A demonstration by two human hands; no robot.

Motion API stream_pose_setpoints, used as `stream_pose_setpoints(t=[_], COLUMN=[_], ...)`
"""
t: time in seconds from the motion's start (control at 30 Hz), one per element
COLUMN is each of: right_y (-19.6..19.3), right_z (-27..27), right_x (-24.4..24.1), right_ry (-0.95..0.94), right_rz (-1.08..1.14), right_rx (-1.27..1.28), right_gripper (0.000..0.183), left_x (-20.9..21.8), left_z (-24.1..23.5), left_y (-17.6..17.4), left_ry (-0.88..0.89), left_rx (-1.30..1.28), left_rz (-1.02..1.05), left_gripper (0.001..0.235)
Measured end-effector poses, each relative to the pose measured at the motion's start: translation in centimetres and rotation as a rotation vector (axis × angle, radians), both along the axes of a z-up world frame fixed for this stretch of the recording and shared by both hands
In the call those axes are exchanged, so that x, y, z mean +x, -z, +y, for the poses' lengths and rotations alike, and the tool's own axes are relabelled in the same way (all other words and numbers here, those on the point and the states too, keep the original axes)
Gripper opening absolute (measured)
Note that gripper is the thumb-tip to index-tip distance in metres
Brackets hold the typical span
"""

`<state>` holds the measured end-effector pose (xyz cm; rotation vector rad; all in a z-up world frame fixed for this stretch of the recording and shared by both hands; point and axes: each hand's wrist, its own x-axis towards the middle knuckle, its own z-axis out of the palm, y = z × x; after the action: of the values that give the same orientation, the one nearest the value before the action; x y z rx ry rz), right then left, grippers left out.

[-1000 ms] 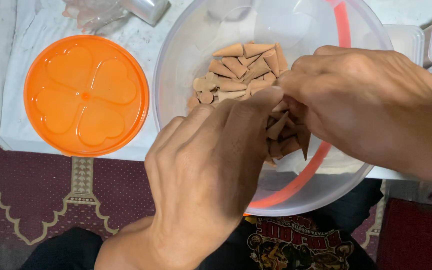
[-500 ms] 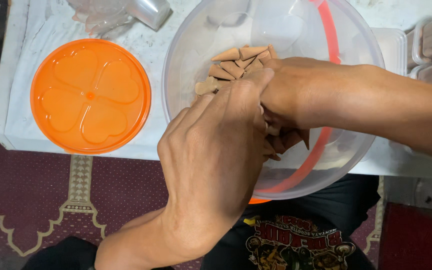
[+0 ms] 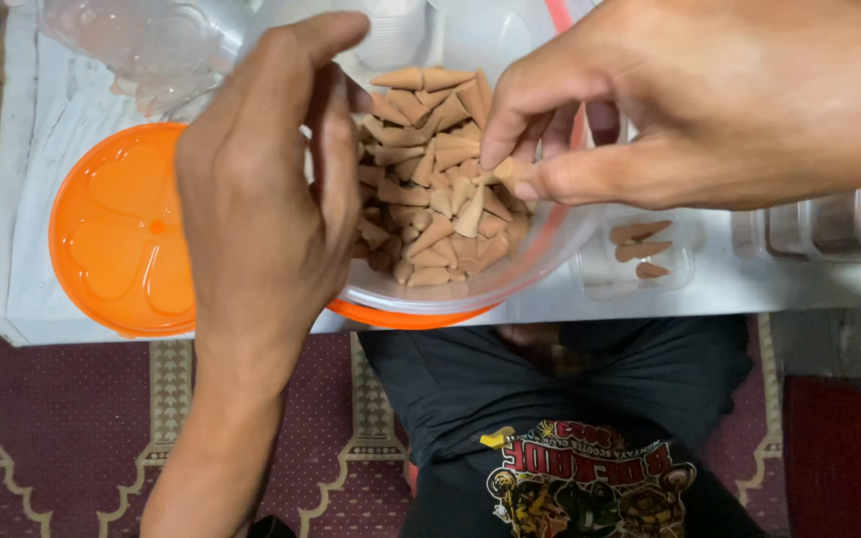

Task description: The person sorts small, cone-shaped clay pieces from a large transparent container into smaller rectangular plastic containers. They pick up the pieces by hand and place them into the smaller containers, filling them up one by one.

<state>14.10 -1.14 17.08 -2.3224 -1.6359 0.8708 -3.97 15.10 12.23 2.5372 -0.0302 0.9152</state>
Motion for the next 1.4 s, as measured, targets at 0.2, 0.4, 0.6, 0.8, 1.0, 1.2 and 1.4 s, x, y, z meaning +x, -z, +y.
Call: stream_pose_setpoints(t=[0.2,0.4,0.6,0.8,1.0,1.2,1.4], right_y=[3.0,5.3,12.9,14.7,16.3,14.4,10.6], right_z=[-7.7,-14.0,-15.8,-14.1,-13.2,-12.4,-12.5], right_x=[0.1,-0.2,-0.4,-0.8,-1.0,-0.9,-0.5], right_ry=[0.067,0.074,0.010,0.133,0.312,0.339,0.330], right_rz=[-0.146,-0.383,-0.498,-0.479,-0.430,-0.358,-0.384], right_rx=[0.095,0.233,0.028,-0.330,-0.392,-0.478,-0.481], right_gripper=[0.017,0.013,0.033,0.041,0.037,0.027,0.025], left_x=[-2.4,-1.2,2.0,3.4,4.4,4.7,3.9], left_z=[-6.9,-12.5,-14.5,-16.0,-16.9,-16.7,-16.3], left_y=[-2.2,3.9,11.5,14.2,16.7,16.5,14.6], left_ry=[0.155,0.408,0.306,0.225,0.163,0.184,0.165], left_rx=[-0.050,-0.258,0.015,0.110,0.190,0.164,0.132], left_rz=[0.034,0.472,0.600,0.629,0.677,0.730,0.657], left_gripper=[0.039,0.032,0.041,0.015,0.012,0.005,0.009])
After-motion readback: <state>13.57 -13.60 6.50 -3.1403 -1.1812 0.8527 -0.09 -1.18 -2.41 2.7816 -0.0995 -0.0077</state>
